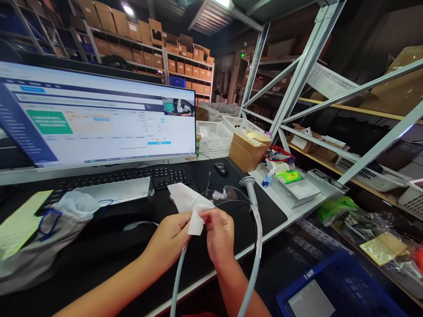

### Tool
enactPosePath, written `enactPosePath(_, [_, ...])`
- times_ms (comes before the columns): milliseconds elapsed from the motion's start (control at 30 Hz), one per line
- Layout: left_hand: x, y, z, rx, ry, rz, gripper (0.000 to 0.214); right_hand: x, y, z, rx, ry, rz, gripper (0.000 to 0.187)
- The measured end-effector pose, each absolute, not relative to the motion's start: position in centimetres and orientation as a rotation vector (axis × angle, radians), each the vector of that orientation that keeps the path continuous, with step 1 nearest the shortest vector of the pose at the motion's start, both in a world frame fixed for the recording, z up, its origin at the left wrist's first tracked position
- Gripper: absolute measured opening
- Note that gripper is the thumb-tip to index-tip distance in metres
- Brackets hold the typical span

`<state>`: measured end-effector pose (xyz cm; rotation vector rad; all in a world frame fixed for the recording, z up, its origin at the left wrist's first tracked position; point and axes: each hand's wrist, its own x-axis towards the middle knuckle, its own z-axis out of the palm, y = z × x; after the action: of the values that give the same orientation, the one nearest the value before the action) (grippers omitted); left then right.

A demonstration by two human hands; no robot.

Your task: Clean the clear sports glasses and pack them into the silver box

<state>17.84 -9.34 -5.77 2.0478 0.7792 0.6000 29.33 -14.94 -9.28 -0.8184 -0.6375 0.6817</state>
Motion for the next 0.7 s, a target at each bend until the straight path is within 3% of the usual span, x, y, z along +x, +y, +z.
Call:
enactPosePath(67, [17.8, -9.5, -5.5, 2.080, 0.813, 0.577, 0.044, 29.0, -14.2, -9.2, -0.871, -0.573, 0.629, 0.029])
enactPosePath(200, [17.6, -9.3, -5.3, 2.107, 0.868, 0.593, 0.043, 27.9, -13.0, -8.4, -0.753, -0.450, 0.689, 0.055])
enactPosePath(300, [17.6, -8.8, -5.4, 2.083, 0.862, 0.623, 0.041, 27.9, -12.6, -7.4, -0.735, -0.394, 0.853, 0.064])
enactPosePath(700, [17.3, -8.1, -5.7, 2.046, 0.825, 0.554, 0.044, 30.1, -12.7, -7.3, -0.680, -0.495, 1.138, 0.060])
